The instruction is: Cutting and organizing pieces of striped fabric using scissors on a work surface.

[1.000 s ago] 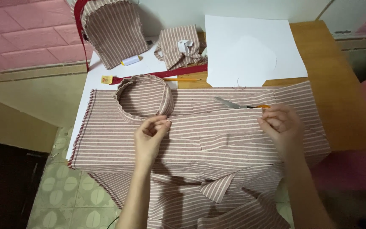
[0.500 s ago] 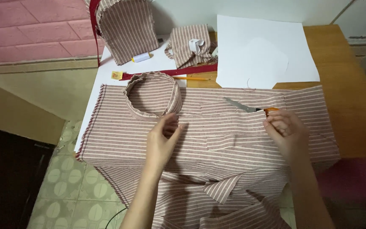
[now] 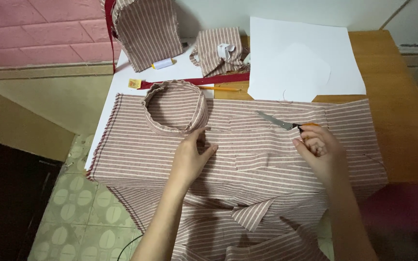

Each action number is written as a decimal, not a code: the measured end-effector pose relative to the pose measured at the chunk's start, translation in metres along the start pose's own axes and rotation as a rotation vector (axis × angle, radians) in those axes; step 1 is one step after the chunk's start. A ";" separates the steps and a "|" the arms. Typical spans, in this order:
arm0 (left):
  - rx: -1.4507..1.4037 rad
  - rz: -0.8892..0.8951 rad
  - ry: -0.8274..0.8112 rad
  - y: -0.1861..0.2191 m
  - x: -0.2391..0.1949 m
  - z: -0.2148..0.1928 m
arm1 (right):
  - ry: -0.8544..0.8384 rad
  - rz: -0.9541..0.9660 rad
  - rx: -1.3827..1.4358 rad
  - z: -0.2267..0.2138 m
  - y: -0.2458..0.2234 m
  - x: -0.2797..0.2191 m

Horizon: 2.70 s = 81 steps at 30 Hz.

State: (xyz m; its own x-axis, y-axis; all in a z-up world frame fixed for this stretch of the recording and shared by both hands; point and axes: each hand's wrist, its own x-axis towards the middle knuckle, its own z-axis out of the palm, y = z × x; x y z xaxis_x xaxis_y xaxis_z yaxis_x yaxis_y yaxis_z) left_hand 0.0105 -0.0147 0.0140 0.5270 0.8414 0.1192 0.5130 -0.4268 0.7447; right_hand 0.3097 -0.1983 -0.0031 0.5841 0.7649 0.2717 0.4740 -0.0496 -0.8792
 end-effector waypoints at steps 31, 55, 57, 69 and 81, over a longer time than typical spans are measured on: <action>0.022 0.452 0.310 0.073 0.096 -0.228 | -0.387 0.250 0.123 0.128 -0.127 0.088; -0.167 0.560 0.040 0.144 0.171 -0.174 | -0.324 0.001 0.429 0.146 -0.135 0.174; -0.166 0.559 0.003 0.144 0.177 -0.159 | -0.297 -0.024 0.502 0.133 -0.135 0.176; -0.588 0.444 -0.115 0.185 0.162 -0.122 | -0.198 -0.104 -0.147 0.020 -0.264 0.186; -0.730 0.412 -0.088 0.189 0.152 -0.116 | -0.184 -0.264 -0.061 0.002 -0.252 0.176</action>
State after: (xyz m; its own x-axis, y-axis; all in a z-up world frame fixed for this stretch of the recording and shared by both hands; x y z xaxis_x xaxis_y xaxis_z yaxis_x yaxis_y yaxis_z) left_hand 0.1089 0.0714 0.2488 0.6428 0.6234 0.4452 -0.2829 -0.3469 0.8942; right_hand 0.2920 -0.0504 0.2654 0.3097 0.8592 0.4072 0.6350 0.1319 -0.7612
